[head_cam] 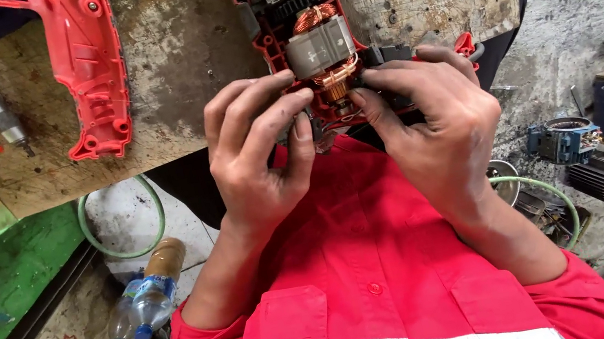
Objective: Repairing and reassembling the internal components of a power drill, including the motor and wiring.
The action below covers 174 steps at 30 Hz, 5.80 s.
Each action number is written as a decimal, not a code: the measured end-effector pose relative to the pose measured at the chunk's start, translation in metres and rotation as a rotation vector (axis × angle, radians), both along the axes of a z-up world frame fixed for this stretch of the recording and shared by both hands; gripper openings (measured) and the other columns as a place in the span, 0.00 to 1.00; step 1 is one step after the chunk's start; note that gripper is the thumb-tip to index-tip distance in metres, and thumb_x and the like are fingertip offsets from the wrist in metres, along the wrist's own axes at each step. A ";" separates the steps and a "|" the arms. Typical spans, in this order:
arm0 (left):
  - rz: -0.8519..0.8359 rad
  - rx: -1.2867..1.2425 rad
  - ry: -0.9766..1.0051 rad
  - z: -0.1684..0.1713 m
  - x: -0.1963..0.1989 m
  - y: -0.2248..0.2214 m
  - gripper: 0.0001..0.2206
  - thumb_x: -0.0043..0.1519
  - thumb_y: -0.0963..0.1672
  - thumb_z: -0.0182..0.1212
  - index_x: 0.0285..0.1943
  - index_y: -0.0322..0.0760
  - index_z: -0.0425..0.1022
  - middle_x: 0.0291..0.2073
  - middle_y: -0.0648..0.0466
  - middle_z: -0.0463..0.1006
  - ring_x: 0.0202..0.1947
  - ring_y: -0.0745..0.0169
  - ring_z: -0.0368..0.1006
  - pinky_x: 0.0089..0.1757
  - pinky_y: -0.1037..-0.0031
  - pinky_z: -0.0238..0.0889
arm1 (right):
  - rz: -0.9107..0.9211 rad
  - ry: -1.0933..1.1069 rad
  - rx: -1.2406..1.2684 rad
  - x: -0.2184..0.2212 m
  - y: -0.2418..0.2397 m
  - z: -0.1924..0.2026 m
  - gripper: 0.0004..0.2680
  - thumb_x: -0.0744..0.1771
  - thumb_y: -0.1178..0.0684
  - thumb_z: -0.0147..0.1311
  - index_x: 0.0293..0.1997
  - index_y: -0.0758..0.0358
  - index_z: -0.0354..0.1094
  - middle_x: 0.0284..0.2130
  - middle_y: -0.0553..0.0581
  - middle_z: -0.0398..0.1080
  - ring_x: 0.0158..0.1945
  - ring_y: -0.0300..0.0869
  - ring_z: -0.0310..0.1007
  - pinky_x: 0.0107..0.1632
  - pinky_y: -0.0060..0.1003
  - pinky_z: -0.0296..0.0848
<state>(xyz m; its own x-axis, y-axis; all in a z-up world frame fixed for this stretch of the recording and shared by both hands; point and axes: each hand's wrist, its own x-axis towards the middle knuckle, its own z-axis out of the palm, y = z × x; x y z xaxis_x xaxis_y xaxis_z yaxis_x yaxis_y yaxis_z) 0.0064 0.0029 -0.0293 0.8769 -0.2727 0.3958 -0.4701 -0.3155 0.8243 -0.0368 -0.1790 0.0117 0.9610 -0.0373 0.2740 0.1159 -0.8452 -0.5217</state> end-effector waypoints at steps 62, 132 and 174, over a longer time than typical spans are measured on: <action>-0.006 0.120 -0.068 -0.016 0.011 -0.009 0.16 0.70 0.44 0.47 0.42 0.34 0.83 0.46 0.47 0.77 0.46 0.47 0.73 0.51 0.59 0.70 | -0.047 -0.027 -0.291 -0.009 0.011 0.001 0.03 0.72 0.62 0.64 0.47 0.66 0.83 0.45 0.58 0.81 0.38 0.47 0.75 0.70 0.58 0.51; -0.165 -0.212 0.070 -0.028 -0.010 0.010 0.06 0.63 0.40 0.68 0.46 0.32 0.77 0.41 0.42 0.83 0.41 0.47 0.83 0.45 0.66 0.76 | 0.245 0.225 0.298 0.009 -0.009 0.015 0.03 0.69 0.63 0.63 0.46 0.68 0.75 0.42 0.59 0.79 0.44 0.46 0.80 0.50 0.39 0.75; -0.307 -0.067 0.007 -0.016 0.015 0.021 0.06 0.70 0.41 0.58 0.48 0.34 0.81 0.44 0.50 0.82 0.40 0.50 0.73 0.46 0.67 0.70 | -0.009 0.132 0.189 -0.002 0.028 0.006 0.07 0.64 0.63 0.64 0.43 0.68 0.73 0.34 0.57 0.74 0.30 0.41 0.68 0.36 0.35 0.69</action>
